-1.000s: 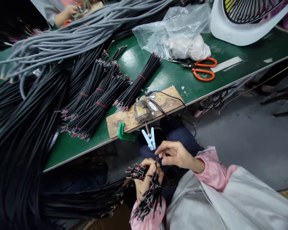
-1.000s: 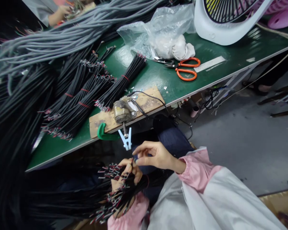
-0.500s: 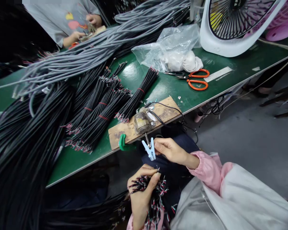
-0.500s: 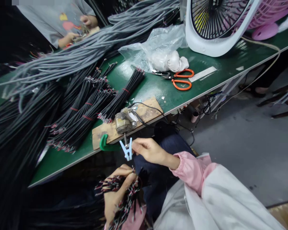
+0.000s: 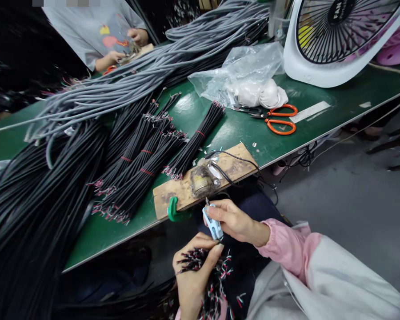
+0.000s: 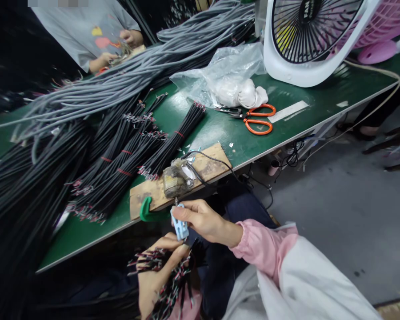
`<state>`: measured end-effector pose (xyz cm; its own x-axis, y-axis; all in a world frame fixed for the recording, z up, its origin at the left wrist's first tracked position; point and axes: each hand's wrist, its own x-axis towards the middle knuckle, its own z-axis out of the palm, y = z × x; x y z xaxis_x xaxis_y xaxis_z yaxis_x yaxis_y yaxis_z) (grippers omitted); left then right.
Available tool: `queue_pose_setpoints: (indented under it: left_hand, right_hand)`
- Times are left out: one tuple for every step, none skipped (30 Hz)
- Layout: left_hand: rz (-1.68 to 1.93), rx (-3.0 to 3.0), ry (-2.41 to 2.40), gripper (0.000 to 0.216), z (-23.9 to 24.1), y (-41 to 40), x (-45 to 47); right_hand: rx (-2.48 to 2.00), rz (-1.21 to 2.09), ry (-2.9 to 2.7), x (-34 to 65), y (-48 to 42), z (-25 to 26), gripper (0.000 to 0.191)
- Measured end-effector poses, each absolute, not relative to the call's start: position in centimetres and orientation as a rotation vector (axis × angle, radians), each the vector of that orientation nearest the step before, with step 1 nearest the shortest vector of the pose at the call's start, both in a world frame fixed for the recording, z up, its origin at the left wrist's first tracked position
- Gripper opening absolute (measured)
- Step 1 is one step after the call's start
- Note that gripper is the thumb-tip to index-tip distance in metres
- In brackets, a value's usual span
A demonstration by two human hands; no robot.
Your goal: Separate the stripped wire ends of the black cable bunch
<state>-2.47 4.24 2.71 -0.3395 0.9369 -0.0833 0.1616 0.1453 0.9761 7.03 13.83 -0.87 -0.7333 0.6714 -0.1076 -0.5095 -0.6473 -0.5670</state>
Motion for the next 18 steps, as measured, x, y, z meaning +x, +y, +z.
queue_pose_setpoints:
  left_hand:
    - [1.261, 1.061, 1.646, 0.009, 2.6, 4.3, -2.5]
    - [1.257, 1.044, 1.641, 0.010, 2.5, 4.3, -2.5]
    - [1.253, 1.026, 1.634, 0.010, 2.4, 4.3, -2.6]
    - [1.252, 1.008, 1.630, 0.010, 2.3, 4.3, -2.7]
    - [1.252, 0.993, 1.627, 0.010, 2.3, 4.2, -2.7]
    - [1.253, 0.979, 1.625, 0.010, 2.2, 4.2, -2.8]
    - [1.254, 0.970, 1.623, 0.010, 2.2, 4.1, -2.8]
    - [1.256, 0.963, 1.621, 0.010, 2.2, 4.1, -2.8]
    - [1.258, 0.959, 1.617, 0.010, 2.3, 4.1, -2.8]
    - [1.260, 0.957, 1.612, 0.010, 2.4, 4.0, -2.8]
    - [1.263, 0.953, 1.606, 0.010, 2.4, 4.0, -2.8]
    - [1.265, 0.945, 1.599, 0.010, 2.5, 3.9, -2.8]
    - [1.258, 0.929, 1.590, 0.011, 2.4, 3.8, -2.8]
    - [1.245, 0.901, 1.581, 0.012, 2.4, 3.5, -2.8]
    - [1.225, 0.862, 1.564, 0.013, 2.2, 3.3, -2.8]
    - [1.211, 0.811, 1.531, 0.015, 1.9, 3.0, -2.8]
    - [1.206, 0.746, 1.489, 0.017, 1.6, 2.6, -2.8]
    - [1.211, 0.669, 1.436, 0.018, 1.3, 2.3, -2.7]
  right_hand:
    - [-0.417, 2.343, -0.680, 7.0, 13.8, -0.9, 0.046]
    - [-0.423, 2.354, -0.677, 7.1, 13.8, -1.0, 0.047]
    - [-0.424, 2.369, -0.672, 7.1, 13.8, -1.1, 0.048]
    - [-0.419, 2.386, -0.669, 7.1, 13.7, -1.3, 0.050]
    - [-0.405, 2.405, -0.668, 7.2, 13.7, -1.5, 0.053]
    - [-0.386, 2.419, -0.668, 7.3, 13.6, -1.8, 0.056]
    - [-0.367, 2.429, -0.668, 7.4, 13.5, -2.1, 0.059]
    - [-0.352, 2.436, -0.664, 7.5, 13.4, -2.4, 0.063]
    - [-0.349, 2.440, -0.650, 7.6, 13.4, -2.8, 0.066]
    - [-0.359, 2.446, -0.632, 7.8, 13.3, -3.1, 0.067]
    - [-0.382, 2.448, -0.616, 8.0, 13.1, -3.5, 0.068]
    - [-0.411, 2.443, -0.611, 8.3, 13.0, -3.8, 0.067]
    - [-0.439, 2.426, -0.625, 8.6, 12.8, -4.1, 0.065]
    - [-0.469, 2.394, -0.661, 9.0, 12.7, -4.3, 0.060]
    - [-0.497, 2.352, -0.720, 9.5, 12.4, -4.4, 0.055]
    - [-0.523, 2.304, -0.791, 10.0, 12.2, -4.4, 0.048]
    - [-0.548, 2.259, -0.865, 10.5, 11.9, -4.4, 0.042]
    - [-0.569, 2.226, -0.936, 10.9, 11.6, -4.2, 0.038]
